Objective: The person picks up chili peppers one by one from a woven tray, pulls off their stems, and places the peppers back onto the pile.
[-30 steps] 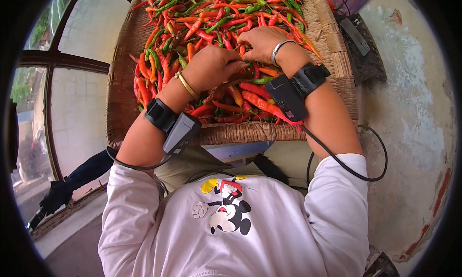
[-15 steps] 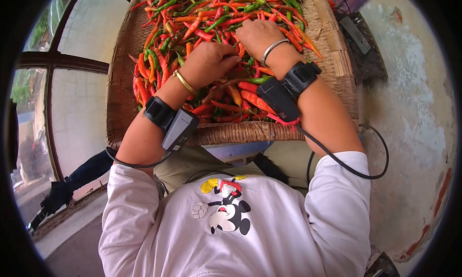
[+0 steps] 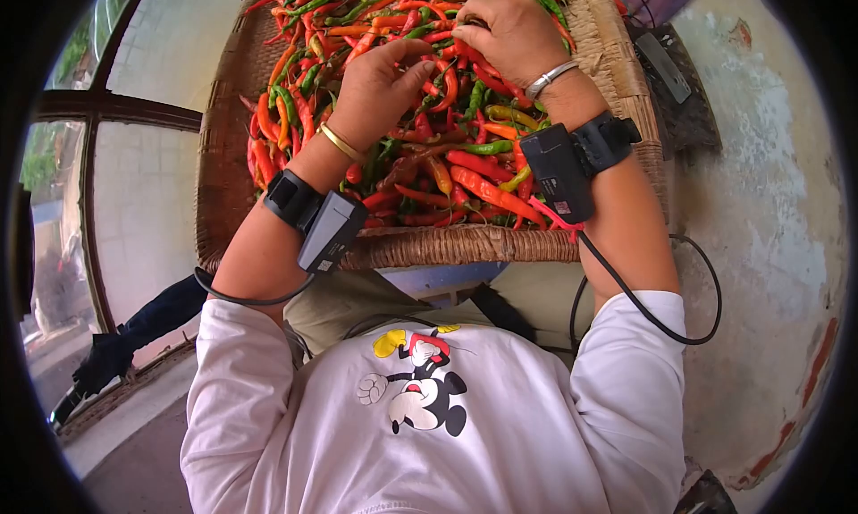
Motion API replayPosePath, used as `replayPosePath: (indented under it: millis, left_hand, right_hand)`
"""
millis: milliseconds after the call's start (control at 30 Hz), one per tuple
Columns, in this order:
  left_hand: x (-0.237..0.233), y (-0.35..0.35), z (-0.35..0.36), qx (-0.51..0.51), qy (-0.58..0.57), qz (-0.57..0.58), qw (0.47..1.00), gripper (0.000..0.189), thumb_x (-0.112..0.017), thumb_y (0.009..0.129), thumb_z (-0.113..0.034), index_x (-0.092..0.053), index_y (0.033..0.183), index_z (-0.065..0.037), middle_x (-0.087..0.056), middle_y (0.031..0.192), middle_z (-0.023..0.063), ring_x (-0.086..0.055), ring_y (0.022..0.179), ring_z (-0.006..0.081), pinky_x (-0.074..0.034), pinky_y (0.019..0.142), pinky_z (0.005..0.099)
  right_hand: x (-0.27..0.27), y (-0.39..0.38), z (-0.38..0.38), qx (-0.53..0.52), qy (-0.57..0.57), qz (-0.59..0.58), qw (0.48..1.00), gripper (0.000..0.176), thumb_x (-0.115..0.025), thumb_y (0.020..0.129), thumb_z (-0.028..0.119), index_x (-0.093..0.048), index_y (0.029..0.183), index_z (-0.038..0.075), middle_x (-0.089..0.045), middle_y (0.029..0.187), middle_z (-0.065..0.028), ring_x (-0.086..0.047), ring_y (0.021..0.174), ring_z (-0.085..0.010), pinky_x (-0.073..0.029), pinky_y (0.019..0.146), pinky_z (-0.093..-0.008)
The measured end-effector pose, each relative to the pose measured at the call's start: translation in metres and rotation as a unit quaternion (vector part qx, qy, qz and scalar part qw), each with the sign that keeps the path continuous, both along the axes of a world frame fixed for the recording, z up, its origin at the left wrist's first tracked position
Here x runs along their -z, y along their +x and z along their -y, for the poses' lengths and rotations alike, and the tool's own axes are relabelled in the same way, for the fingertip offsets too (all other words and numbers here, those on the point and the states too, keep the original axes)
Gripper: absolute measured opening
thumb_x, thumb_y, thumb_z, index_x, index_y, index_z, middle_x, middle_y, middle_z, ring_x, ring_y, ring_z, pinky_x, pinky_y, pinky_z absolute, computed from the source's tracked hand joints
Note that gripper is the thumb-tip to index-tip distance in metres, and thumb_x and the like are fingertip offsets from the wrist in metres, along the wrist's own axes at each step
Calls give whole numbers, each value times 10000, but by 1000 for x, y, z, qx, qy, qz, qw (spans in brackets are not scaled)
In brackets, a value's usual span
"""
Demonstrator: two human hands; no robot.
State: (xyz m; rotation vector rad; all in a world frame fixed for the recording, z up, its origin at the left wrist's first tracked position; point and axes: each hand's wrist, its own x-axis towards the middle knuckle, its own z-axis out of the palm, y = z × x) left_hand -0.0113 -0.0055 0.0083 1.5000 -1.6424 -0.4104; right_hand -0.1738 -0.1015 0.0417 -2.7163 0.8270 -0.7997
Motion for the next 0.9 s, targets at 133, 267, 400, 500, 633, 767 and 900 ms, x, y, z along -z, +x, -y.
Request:
replayPosePath:
  millis: [133,267,400,500,633,767,900]
  left_hand:
    - [-2,3,3,-1,-42,-46,998,294,-623,776,-162,-561,1016,-4,-617,869,66,-583,738,126,-479,646,260]
    - [1,-2,3,32,-63,-81,994,350,-654,727,-243,-575,989,-24,-610,823,122,-596,740,223,-471,639,316]
    - [-4,-8,-2,63,-61,-161,983,315,-642,751,-207,-575,996,-22,-619,830,109,-596,699,187,-472,615,287]
    - [-10,-9,-5,80,-12,-186,979,272,-626,767,-162,-575,990,-16,-623,805,91,-586,670,140,-468,597,256]
    - [-6,-8,-4,82,16,-212,974,231,-608,778,-106,-573,984,-6,-620,752,59,-557,619,83,-458,566,221]
    - [2,-3,1,65,-1,-192,979,220,-599,781,-85,-572,983,-2,-615,734,49,-553,605,81,-457,553,221]
    - [5,0,1,84,47,-238,967,218,-592,784,-78,-570,987,0,-611,730,55,-555,621,89,-461,566,223]
  right_hand:
    - [-32,-3,-7,26,191,71,979,157,-570,798,178,-601,845,31,-574,687,-37,-548,604,-133,-437,525,-266]
    - [-39,-3,-13,38,368,158,915,166,-561,816,164,-613,799,7,-566,634,1,-486,508,-52,-401,471,-184]
    - [-37,-4,-15,-39,482,279,830,182,-536,828,170,-609,763,16,-572,624,-7,-458,456,-40,-364,422,-156]
    - [-26,-2,-11,-59,508,326,795,177,-517,836,167,-598,762,28,-581,626,-14,-457,444,-48,-355,401,-157]
    - [-21,-1,-11,-40,562,356,745,149,-519,836,171,-580,785,44,-583,623,-18,-466,432,-59,-352,382,-155]
    - [23,2,5,-118,731,440,508,132,-530,829,184,-572,825,59,-557,621,-12,-474,467,-83,-369,410,-203]
    - [17,9,-9,-111,736,447,496,168,-535,836,219,-572,858,57,-529,654,25,-408,504,-47,-323,437,-189]
